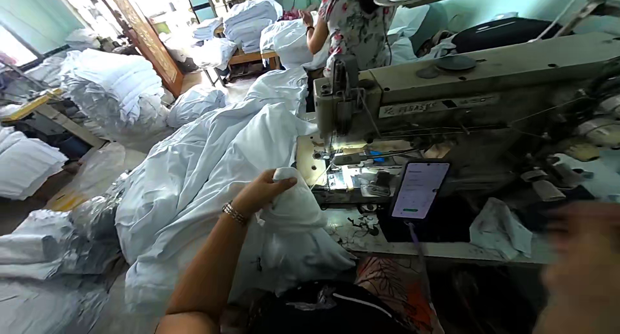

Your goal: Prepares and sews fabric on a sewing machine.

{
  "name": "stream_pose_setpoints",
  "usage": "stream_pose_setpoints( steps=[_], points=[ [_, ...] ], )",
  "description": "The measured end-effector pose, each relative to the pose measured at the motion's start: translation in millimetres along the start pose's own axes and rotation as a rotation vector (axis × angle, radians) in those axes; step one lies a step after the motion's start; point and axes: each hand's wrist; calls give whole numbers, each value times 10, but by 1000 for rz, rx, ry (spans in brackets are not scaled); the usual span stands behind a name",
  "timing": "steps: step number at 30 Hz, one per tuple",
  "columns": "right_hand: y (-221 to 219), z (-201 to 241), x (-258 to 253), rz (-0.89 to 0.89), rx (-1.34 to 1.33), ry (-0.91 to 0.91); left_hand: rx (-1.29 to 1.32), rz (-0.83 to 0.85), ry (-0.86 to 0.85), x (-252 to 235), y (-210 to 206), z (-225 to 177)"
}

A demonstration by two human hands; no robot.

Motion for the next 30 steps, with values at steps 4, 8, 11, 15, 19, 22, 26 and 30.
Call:
stream_pose_setpoints(
  steps=[4,8,11,15,19,22,26,30],
  points=[
    [-1155,400,420,621,128,64,35,-102,60,88,-129,100],
    [-1857,550,464,614,213,311,75,-136,39,111,-194,124],
    [-2197,602,395,506,298,426,87,-124,14,108,-217,124],
    [-2394,572,385,455,343,478,113,-58,7,135,-214,135],
    [-2294,528,397,445,173,356,173,-5,-18,152,-190,197],
    [-2154,466,418,652,-242,54,184,-4,-75,176,-192,228],
    [-2137,495,629,745,-117,177,-158,-5,-577,364,-114,262],
    [-2128,348,720,340,145,554,-813,-347,-836,683,-28,415]
  ],
)
Point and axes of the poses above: each hand's wrist, its own x-axis away from the middle knuckle, its own y-axis out of the back of the hand, z = x × y, and after that the axes turned 4 degrees about y, right-handed
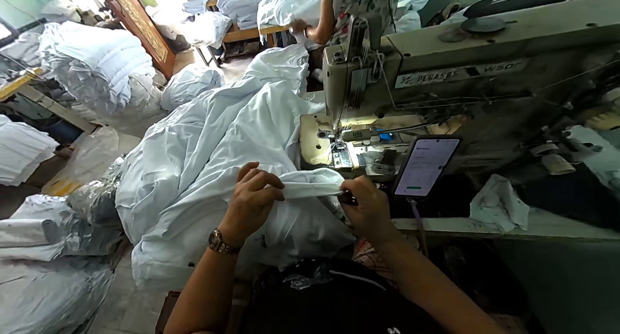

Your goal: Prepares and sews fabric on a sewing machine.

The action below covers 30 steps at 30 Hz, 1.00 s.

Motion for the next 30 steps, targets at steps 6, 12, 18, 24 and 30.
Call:
stream_pose_setpoints(
  steps=[6,12,18,24,30],
  points=[
    [-60,48,36,-35,15,121,-44,-100,62,304,-94,18],
    [-45,72,28,-38,21,136,-9,-105,72,319,-112,4],
    [-45,84,64,-46,13,129,16,-84,76,316,-121,-24],
    [-42,76,76,-48,-27,92,-70,-20,202,394,-121,-43],
    [18,126,41,104,-249,-10,-129,47,277,341,-35,-202]
  ],
)
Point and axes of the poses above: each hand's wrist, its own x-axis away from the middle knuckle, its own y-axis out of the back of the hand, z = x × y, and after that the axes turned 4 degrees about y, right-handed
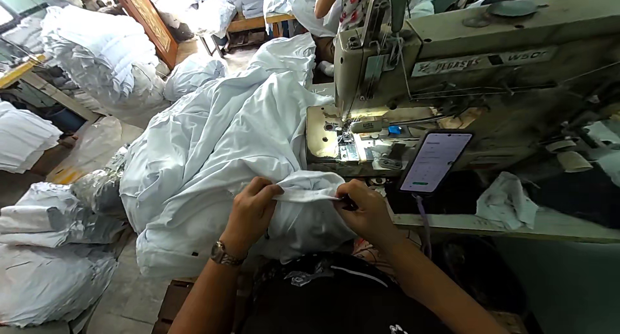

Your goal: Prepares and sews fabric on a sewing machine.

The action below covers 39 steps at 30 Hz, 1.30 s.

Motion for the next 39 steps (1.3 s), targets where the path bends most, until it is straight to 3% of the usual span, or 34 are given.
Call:
stream_pose_setpoints(
  steps=[2,3,5,6,8,9,10,12,14,18,23,28,31,34,36,39],
  points=[
    [88,62,-70,21,-214,-37,273,69,57,-168,350,20],
    [145,77,-98,4,-255,-43,376,-66,132,-243,601,130],
    [260,55,-112,-40,-225,-57,438,-600,228,-379,1209,504],
    [292,33,-93,-48,-172,-89,345,-833,235,-359,1513,671],
    [280,-49,-43,-6,-57,-193,71,-1059,286,-220,1820,652],
    [235,-92,1,65,-14,-264,-27,-1057,310,-180,1738,493],
    [166,-126,60,173,4,-338,-96,-951,324,-99,1538,298],
    [12,-182,105,419,-8,-459,-166,-628,242,-75,991,20],
    [-105,-184,110,536,-2,-471,-166,-357,147,-81,443,37],
    [-50,-174,26,442,-1,-355,76,-71,136,15,-320,50],
    [-107,-121,-114,664,116,-590,32,225,90,-242,-755,-76],
    [-37,-109,-105,515,-2,-335,-79,467,92,-482,-833,4],
    [22,7,-224,454,-155,-309,92,338,66,-574,-650,-4],
    [42,149,-361,343,-404,-386,313,-35,50,-653,-477,-88],
    [100,181,-417,369,-387,-405,376,-274,38,-724,-450,-139],
    [275,291,-484,255,-572,-371,354,-471,-72,-847,-417,-263]
  ],
)
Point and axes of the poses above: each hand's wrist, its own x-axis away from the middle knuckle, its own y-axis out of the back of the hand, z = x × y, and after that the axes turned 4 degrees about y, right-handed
